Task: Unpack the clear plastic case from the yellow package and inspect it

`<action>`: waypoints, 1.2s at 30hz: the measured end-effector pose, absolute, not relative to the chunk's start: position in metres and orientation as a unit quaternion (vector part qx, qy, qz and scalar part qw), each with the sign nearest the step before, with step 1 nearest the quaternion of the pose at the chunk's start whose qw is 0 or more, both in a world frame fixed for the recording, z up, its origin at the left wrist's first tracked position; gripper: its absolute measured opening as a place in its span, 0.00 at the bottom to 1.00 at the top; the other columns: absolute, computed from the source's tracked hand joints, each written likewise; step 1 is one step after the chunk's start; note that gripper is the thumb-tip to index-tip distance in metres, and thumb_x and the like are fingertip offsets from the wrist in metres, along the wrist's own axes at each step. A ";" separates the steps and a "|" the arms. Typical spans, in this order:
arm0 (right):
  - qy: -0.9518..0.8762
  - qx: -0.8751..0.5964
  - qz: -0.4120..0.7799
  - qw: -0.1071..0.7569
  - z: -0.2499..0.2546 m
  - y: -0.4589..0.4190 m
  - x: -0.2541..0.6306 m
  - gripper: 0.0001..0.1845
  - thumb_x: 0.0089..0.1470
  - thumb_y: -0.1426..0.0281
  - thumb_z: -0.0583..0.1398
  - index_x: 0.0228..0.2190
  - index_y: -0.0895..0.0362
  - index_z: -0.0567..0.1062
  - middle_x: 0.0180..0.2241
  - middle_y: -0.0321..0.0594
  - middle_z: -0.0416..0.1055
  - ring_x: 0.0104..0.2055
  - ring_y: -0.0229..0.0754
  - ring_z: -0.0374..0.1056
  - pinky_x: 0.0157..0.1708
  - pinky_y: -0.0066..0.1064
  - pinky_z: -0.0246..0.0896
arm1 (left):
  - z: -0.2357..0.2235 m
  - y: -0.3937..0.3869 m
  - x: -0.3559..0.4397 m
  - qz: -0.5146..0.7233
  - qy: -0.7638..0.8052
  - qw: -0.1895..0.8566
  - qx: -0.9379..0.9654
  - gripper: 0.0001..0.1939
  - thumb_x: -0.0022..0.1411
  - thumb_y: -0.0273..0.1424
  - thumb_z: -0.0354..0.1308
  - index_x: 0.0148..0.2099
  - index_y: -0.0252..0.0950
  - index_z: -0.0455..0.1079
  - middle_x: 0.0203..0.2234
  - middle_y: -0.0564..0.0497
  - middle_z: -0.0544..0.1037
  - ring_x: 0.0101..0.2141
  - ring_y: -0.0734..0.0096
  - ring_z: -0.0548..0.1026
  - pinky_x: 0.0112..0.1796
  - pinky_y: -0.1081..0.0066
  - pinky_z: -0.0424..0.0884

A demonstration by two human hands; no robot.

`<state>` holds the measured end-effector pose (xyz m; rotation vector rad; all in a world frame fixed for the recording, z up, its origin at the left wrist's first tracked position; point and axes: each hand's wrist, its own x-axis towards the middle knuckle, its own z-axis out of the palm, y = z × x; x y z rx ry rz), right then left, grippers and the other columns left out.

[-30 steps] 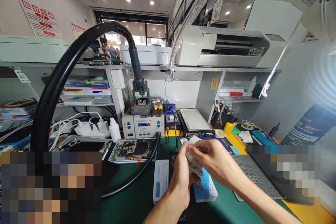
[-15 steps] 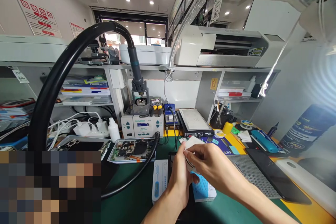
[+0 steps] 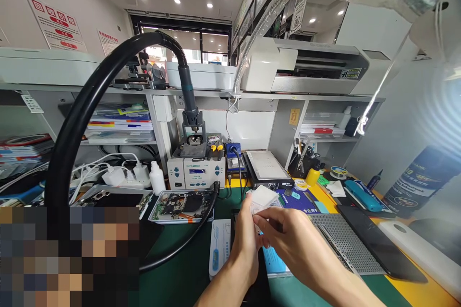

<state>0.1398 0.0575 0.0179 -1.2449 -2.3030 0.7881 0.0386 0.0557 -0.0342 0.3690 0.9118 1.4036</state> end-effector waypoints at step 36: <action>-0.577 -0.505 0.543 0.342 -0.034 0.032 0.180 0.36 0.52 0.42 0.63 0.49 0.58 0.72 0.20 0.26 0.58 0.15 0.32 0.49 0.15 0.27 0.41 | -0.017 0.052 0.038 0.682 0.270 0.661 0.159 0.19 0.67 0.44 0.52 0.39 0.31 0.72 0.27 0.45 0.76 0.21 0.68 0.69 0.23 0.70 0.64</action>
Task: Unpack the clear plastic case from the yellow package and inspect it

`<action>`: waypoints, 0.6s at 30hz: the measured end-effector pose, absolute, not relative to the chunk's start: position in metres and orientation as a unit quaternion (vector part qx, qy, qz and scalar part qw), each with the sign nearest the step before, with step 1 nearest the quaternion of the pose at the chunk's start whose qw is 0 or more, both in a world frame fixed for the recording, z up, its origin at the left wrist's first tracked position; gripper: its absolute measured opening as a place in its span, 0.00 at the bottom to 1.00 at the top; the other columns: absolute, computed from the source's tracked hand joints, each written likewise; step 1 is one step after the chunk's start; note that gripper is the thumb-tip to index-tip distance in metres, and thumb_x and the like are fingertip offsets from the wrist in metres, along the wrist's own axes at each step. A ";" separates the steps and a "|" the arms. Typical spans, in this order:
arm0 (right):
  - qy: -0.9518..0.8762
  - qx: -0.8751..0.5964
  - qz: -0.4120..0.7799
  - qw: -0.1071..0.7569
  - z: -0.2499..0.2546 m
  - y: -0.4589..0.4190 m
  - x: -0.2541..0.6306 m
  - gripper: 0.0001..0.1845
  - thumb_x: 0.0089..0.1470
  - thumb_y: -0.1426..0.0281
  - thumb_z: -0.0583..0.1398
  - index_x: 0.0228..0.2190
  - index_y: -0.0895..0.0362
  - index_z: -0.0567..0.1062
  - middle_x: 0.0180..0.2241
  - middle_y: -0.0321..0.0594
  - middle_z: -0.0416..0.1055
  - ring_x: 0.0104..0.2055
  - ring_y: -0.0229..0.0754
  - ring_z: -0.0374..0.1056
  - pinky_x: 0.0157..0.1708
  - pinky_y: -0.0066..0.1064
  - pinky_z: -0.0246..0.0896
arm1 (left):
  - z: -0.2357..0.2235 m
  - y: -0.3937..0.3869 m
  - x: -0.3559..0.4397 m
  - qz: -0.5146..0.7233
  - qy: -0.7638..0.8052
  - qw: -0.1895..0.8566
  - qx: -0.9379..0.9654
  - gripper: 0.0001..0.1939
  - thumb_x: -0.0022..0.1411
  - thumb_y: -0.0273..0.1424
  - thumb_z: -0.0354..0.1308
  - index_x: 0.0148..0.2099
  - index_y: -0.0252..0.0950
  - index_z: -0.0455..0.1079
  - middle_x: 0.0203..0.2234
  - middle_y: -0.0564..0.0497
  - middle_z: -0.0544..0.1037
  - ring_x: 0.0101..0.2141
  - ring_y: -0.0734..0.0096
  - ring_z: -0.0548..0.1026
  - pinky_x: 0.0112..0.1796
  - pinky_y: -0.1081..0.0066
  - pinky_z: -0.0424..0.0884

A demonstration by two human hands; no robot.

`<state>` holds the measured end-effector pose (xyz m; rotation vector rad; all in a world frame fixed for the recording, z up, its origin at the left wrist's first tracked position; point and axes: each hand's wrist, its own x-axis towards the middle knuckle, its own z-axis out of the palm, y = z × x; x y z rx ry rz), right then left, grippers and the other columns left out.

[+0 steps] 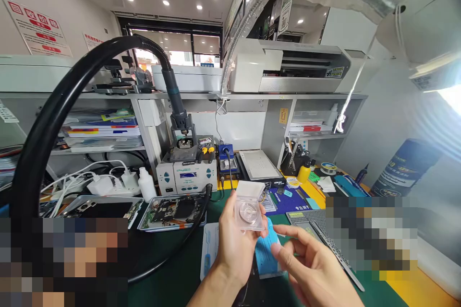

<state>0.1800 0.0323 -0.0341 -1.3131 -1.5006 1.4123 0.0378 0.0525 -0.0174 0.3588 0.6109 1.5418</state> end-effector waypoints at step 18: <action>-0.383 -0.412 0.714 0.417 -0.044 0.034 0.167 0.26 0.51 0.49 0.67 0.25 0.61 0.77 0.09 0.29 0.57 0.11 0.29 0.48 0.15 0.24 0.40 | -0.018 0.046 0.042 0.692 0.246 0.652 0.190 0.24 0.70 0.42 0.47 0.34 0.29 0.75 0.26 0.44 0.77 0.27 0.67 0.73 0.33 0.70 0.69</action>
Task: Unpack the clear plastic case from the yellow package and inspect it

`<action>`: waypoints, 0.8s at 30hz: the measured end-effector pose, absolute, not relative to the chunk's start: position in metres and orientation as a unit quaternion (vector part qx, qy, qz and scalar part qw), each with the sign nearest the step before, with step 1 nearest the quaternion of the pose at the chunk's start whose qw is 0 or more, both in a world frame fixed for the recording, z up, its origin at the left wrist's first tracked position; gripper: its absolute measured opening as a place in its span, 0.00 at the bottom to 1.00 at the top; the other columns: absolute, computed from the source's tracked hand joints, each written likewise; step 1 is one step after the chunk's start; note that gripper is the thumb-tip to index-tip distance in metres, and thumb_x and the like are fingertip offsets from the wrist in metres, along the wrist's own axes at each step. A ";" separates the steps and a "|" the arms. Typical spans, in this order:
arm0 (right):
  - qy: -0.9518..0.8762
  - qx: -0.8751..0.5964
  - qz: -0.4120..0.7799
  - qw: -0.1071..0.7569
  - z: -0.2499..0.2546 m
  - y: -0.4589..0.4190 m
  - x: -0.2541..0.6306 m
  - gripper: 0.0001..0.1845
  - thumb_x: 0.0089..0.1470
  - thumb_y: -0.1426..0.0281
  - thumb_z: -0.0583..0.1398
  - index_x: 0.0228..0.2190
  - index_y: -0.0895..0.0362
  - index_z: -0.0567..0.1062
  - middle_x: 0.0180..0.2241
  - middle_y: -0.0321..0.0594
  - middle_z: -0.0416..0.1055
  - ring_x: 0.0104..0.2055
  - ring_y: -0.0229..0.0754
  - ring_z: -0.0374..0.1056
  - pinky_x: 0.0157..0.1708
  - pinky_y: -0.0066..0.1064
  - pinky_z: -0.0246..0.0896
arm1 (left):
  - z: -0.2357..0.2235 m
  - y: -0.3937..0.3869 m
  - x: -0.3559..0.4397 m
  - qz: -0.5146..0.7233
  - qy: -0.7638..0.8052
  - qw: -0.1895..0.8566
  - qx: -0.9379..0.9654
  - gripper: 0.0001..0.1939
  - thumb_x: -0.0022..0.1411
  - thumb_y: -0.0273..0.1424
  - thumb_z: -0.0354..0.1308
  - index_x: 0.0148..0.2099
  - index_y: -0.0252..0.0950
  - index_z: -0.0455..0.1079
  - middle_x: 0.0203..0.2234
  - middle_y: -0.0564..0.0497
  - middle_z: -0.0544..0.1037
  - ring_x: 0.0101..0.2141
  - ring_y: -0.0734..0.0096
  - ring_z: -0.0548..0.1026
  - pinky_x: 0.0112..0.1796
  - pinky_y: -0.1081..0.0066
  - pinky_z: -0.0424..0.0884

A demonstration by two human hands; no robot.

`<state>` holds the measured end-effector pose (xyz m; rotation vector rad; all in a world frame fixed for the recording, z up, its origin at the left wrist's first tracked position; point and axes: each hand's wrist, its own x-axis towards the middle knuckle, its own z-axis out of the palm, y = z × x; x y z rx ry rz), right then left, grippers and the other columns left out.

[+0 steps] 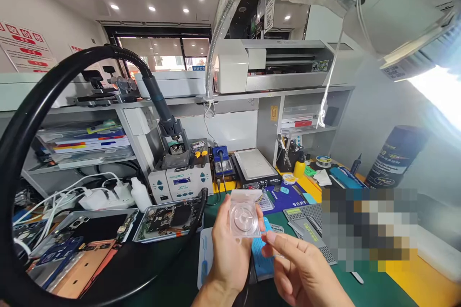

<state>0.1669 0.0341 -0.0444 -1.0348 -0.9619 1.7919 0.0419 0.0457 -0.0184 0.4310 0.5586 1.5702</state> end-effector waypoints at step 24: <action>-0.322 -0.364 0.748 0.451 -0.042 0.029 0.172 0.22 0.47 0.54 0.72 0.31 0.62 0.83 0.27 0.42 0.76 0.13 0.29 0.59 0.12 0.21 0.53 | -0.021 0.044 0.043 0.695 0.237 0.638 0.234 0.26 0.70 0.43 0.46 0.36 0.28 0.76 0.28 0.42 0.78 0.26 0.67 0.71 0.32 0.68 0.69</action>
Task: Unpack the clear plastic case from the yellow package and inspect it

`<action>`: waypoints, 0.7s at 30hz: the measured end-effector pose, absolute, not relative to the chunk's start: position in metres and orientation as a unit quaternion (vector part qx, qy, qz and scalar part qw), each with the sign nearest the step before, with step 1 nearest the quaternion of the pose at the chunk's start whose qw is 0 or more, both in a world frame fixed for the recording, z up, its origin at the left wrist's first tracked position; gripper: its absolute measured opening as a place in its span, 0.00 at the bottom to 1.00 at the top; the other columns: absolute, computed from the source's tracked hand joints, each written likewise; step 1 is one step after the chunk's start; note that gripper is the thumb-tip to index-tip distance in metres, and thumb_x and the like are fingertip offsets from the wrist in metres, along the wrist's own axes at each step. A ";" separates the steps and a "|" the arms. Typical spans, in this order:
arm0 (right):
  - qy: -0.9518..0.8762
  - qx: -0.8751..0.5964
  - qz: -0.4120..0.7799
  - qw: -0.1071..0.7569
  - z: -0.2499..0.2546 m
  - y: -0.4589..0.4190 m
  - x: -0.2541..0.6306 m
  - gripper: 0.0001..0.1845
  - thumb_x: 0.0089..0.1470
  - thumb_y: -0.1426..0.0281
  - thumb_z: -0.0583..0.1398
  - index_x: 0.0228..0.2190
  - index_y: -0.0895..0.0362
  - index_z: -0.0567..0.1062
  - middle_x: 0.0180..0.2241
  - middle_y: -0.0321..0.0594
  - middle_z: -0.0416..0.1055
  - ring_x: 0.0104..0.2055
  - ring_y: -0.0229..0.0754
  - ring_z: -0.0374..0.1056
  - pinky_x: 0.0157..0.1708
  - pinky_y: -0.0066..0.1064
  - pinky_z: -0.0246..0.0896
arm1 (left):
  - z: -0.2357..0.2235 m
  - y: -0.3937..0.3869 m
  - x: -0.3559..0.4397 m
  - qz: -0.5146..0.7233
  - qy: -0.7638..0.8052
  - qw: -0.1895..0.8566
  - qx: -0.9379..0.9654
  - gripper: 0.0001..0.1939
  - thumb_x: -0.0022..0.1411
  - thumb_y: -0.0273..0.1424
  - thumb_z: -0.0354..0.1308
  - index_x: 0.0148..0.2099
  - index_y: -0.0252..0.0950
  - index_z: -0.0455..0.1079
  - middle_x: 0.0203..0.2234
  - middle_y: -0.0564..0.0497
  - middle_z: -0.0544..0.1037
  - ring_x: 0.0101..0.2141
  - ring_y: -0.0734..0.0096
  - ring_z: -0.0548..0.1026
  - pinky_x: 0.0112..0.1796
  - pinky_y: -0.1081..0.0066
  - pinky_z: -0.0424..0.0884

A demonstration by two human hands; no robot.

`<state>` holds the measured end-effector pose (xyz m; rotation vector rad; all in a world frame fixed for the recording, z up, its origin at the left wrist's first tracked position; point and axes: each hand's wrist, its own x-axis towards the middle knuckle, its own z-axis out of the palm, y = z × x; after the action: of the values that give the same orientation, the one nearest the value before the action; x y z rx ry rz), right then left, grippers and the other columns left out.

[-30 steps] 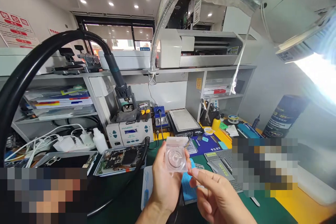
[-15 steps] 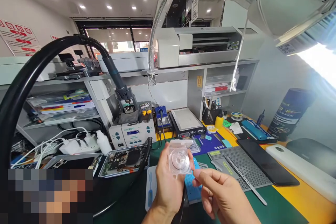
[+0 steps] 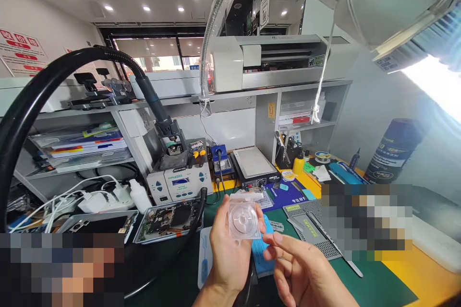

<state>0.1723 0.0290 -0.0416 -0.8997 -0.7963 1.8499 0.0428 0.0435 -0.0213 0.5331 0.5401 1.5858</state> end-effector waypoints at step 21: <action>-0.413 -0.458 0.610 0.497 -0.039 0.037 0.154 0.25 0.47 0.47 0.69 0.24 0.57 0.79 0.14 0.31 0.62 0.18 0.34 0.52 0.21 0.29 0.47 | -0.029 0.043 0.044 0.700 0.280 0.610 0.245 0.26 0.69 0.45 0.48 0.44 0.28 0.78 0.29 0.42 0.80 0.32 0.62 0.76 0.37 0.69 0.71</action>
<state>0.1536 0.0367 -0.0388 -1.1093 -1.0002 1.4764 0.0444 0.0428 -0.0294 0.5666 0.6474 1.6157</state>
